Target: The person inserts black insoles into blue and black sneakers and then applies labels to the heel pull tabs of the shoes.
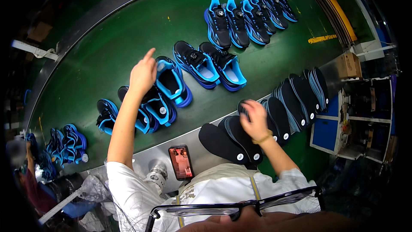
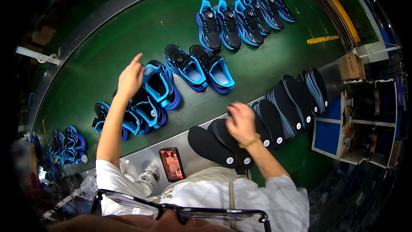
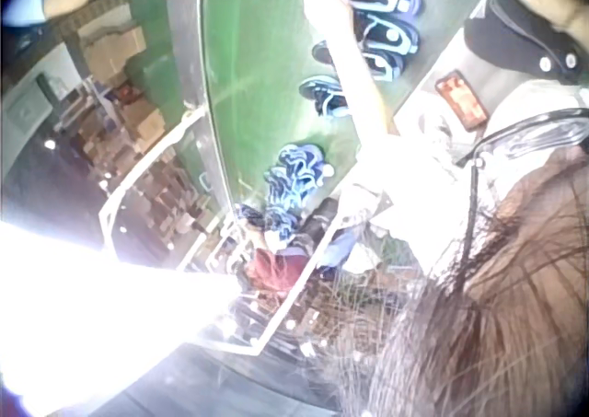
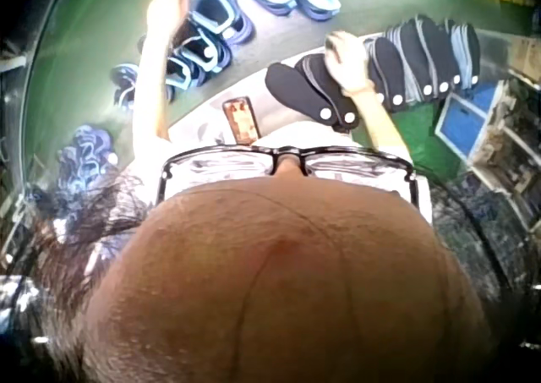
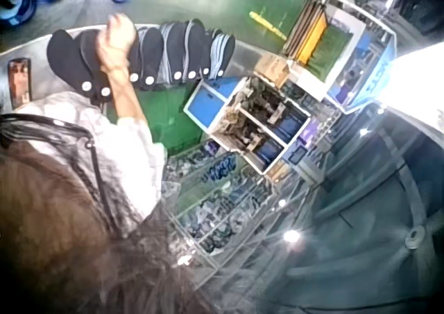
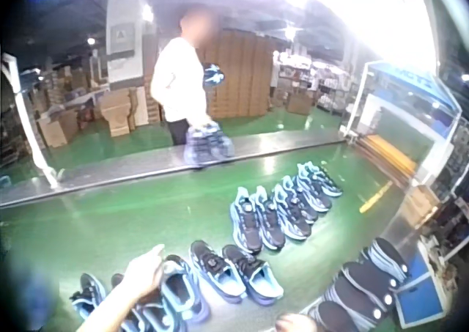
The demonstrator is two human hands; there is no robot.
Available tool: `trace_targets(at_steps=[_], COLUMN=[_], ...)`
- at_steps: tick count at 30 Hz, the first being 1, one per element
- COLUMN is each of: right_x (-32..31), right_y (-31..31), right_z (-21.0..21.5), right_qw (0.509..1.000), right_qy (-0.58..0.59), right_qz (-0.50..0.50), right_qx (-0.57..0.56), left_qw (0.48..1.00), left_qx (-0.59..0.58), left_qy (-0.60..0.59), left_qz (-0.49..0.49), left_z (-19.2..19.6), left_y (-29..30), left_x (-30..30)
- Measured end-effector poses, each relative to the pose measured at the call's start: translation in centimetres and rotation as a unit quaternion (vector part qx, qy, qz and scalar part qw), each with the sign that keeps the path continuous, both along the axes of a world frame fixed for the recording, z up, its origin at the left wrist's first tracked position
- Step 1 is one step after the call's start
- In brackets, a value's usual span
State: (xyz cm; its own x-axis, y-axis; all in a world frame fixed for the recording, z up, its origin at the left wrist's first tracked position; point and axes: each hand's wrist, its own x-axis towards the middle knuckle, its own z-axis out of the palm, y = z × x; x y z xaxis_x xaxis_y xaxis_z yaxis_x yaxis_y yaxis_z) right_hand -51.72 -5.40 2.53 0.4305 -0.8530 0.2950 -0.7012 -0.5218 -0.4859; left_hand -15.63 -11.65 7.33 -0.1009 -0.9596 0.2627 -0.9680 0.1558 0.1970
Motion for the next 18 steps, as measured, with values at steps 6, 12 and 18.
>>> trace_targets(at_steps=[6, 12, 18], right_x=[-9.5, -11.0, -7.2], right_y=[4.9, 6.1, 0.5], right_z=[-1.2, -2.0, 5.0], right_qw=[0.956, 0.968, 0.994], right_qy=[0.196, 0.174, -0.045], right_qz=[-0.101, -0.1, -0.094], right_qx=[0.193, 0.152, 0.024], left_qw=[0.818, 0.98, 0.957], left_qx=[0.017, 0.068, 0.175], left_qy=[0.568, 0.166, 0.217], left_qz=[0.093, 0.091, 0.082], left_z=[-2.0, -5.7, -4.6], left_y=[-2.0, -3.6, -6.9], left_x=[-5.1, -10.3, -7.2])
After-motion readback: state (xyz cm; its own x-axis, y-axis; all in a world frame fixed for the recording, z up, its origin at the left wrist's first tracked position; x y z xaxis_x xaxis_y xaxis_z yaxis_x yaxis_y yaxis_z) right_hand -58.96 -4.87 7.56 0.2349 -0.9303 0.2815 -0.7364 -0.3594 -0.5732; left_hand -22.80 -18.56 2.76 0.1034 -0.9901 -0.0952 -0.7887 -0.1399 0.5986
